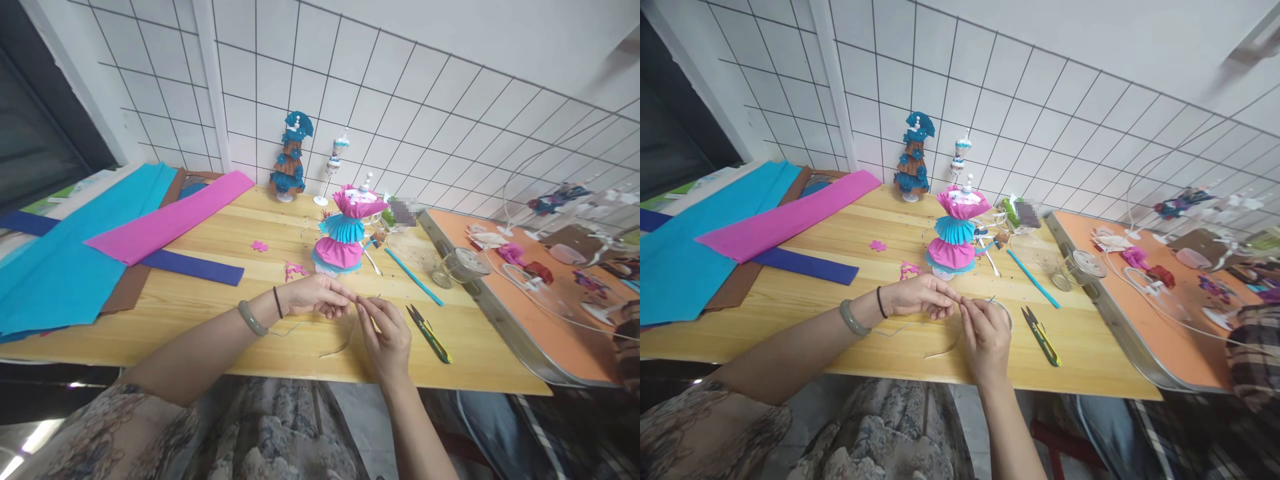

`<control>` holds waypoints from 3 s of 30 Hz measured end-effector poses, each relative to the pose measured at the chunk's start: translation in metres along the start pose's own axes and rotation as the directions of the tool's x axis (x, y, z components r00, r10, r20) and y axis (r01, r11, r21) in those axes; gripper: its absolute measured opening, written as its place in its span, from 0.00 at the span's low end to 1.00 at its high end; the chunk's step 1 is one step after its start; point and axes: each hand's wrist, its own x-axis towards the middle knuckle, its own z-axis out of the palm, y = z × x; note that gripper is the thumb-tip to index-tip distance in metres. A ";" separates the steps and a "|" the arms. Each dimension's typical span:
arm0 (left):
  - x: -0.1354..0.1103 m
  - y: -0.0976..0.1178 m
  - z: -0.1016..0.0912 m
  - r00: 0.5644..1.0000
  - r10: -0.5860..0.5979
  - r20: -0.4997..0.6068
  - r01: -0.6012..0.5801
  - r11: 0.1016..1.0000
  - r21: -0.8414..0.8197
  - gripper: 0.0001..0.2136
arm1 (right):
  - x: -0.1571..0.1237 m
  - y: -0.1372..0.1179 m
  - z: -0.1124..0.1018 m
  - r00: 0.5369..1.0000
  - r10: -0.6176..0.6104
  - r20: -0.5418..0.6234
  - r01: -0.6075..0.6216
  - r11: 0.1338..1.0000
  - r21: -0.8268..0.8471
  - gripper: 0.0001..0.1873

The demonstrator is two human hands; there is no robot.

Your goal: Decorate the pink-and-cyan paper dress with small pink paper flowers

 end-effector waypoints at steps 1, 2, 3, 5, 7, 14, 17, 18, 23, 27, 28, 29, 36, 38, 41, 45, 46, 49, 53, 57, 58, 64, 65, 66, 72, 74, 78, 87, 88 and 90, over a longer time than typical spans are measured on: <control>0.000 0.000 0.000 1.000 -0.002 0.000 0.002 1.000 0.003 0.15 | 0.000 0.000 0.000 1.000 0.000 0.002 0.000 1.000 0.005 0.11; 0.000 0.000 0.000 1.000 0.000 0.002 0.000 1.000 0.008 0.14 | 0.001 0.000 0.000 1.000 0.004 0.004 -0.004 1.000 0.011 0.11; 0.000 -0.001 0.000 1.000 0.004 0.009 -0.005 1.000 0.018 0.14 | 0.001 -0.001 0.001 1.000 0.008 0.011 -0.008 1.000 0.019 0.11; 0.000 -0.001 -0.001 0.999 0.011 0.034 -0.013 0.999 0.048 0.11 | 0.002 -0.002 0.001 0.999 0.022 0.035 -0.023 0.999 0.034 0.12; 0.001 -0.002 -0.001 0.998 0.017 0.056 -0.022 0.997 0.075 0.10 | 0.003 -0.002 0.002 0.997 0.029 0.065 -0.032 0.998 0.047 0.13; 0.000 0.001 0.000 0.998 0.059 0.020 -0.060 0.997 0.055 0.10 | 0.004 -0.002 0.005 0.995 0.020 0.098 -0.029 0.996 0.087 0.17; 0.000 0.002 -0.003 0.997 0.078 -0.028 -0.078 0.997 0.009 0.13 | 0.002 0.001 0.004 0.995 0.031 0.090 -0.039 0.996 0.084 0.18; 0.001 0.002 -0.004 0.996 0.081 -0.037 -0.082 0.997 -0.004 0.14 | 0.002 0.002 0.004 0.996 0.034 0.079 -0.040 0.996 0.084 0.18; 0.000 0.003 -0.007 0.995 0.094 -0.037 -0.094 0.996 0.011 0.15 | 0.002 0.003 0.003 0.998 0.049 0.044 -0.054 0.989 0.134 0.18; -0.001 0.005 -0.006 0.996 0.074 -0.048 -0.073 0.997 0.025 0.15 | 0.006 -0.001 0.002 0.995 0.089 0.034 -0.094 0.979 0.181 0.15; -0.001 0.005 -0.006 0.996 0.069 -0.049 -0.068 0.997 0.023 0.15 | 0.007 -0.002 0.002 0.995 0.100 0.028 -0.103 0.976 0.190 0.14; -0.001 0.005 -0.006 0.997 0.066 -0.049 -0.065 0.998 0.020 0.15 | 0.008 -0.003 0.002 0.994 0.108 0.024 -0.110 0.974 0.197 0.14; 0.000 0.005 -0.005 0.998 0.052 -0.022 -0.051 0.997 0.051 0.16 | 0.014 -0.009 0.004 0.996 0.088 -0.024 -0.083 0.983 0.166 0.07; -0.001 0.005 -0.004 0.998 0.045 -0.032 -0.043 0.997 0.069 0.16 | 0.014 -0.008 0.006 0.996 0.082 -0.040 -0.075 0.986 0.150 0.06; 0.000 0.004 -0.004 0.998 0.044 -0.047 -0.040 0.997 0.068 0.16 | 0.012 -0.005 0.006 0.998 0.033 -0.052 -0.029 0.996 0.084 0.07; 0.000 0.002 -0.005 0.998 0.055 -0.040 -0.054 0.998 0.035 0.14 | 0.011 -0.003 0.005 0.998 -0.061 -0.019 0.060 0.997 -0.047 0.10; 0.000 0.002 -0.006 0.998 0.058 -0.037 -0.057 0.998 0.026 0.14 | 0.012 -0.003 0.005 0.998 -0.064 -0.011 0.064 0.997 -0.048 0.10; -0.001 0.004 -0.005 0.998 0.058 -0.020 -0.058 0.998 0.023 0.15 | 0.015 -0.009 0.006 1.000 0.012 -0.013 -0.011 0.997 0.072 0.08; -0.004 0.011 -0.003 0.995 0.089 -0.044 -0.088 0.996 0.032 0.17 | 0.022 -0.018 0.006 0.959 0.277 0.051 -0.277 0.892 0.358 0.03; -0.008 0.019 -0.004 0.964 0.207 -0.167 -0.212 0.977 -0.015 0.19 | 0.030 -0.019 0.007 0.877 0.452 0.162 -0.466 0.722 0.512 0.06; -0.008 0.021 -0.005 0.950 0.241 -0.198 -0.253 0.967 -0.039 0.20 | 0.033 -0.018 0.008 0.874 0.457 0.165 -0.472 0.715 0.516 0.07; -0.011 0.026 -0.011 0.898 0.305 -0.316 -0.367 0.917 -0.156 0.20 | 0.049 -0.020 0.013 0.928 0.348 0.132 -0.365 0.787 0.498 0.11; -0.011 0.027 -0.012 0.898 0.304 -0.317 -0.369 0.914 -0.167 0.20 | 0.052 -0.021 0.013 0.937 0.323 0.131 -0.345 0.801 0.490 0.12; -0.012 0.027 -0.012 0.900 0.305 -0.310 -0.370 0.912 -0.179 0.19 | 0.055 -0.023 0.014 0.946 0.298 0.126 -0.321 0.818 0.477 0.13; -0.012 0.030 -0.010 0.922 0.311 -0.230 -0.369 0.884 -0.286 0.19 | 0.069 -0.020 0.025 0.986 0.128 0.108 -0.157 0.935 0.319 0.20; -0.012 0.032 -0.009 0.926 0.308 -0.218 -0.365 0.876 -0.316 0.20 | 0.070 -0.016 0.031 0.991 0.091 0.102 -0.115 0.958 0.264 0.22; -0.013 0.034 -0.006 0.930 0.302 -0.209 -0.358 0.872 -0.332 0.19 | 0.072 -0.010 0.039 0.991 0.064 0.116 -0.085 0.979 0.188 0.24; -0.012 0.032 -0.008 0.936 0.294 -0.195 -0.345 0.877 -0.335 0.18 | 0.074 -0.007 0.044 0.987 0.076 0.141 -0.095 0.987 0.133 0.25; -0.011 0.031 -0.008 0.935 0.298 -0.193 -0.349 0.874 -0.339 0.17 | 0.074 -0.007 0.045 0.987 0.079 0.139 -0.097 0.986 0.134 0.25; -0.010 0.031 -0.009 0.934 0.305 -0.186 -0.353 0.870 -0.344 0.16 | 0.074 -0.007 0.045 0.987 0.082 0.138 -0.100 0.986 0.130 0.25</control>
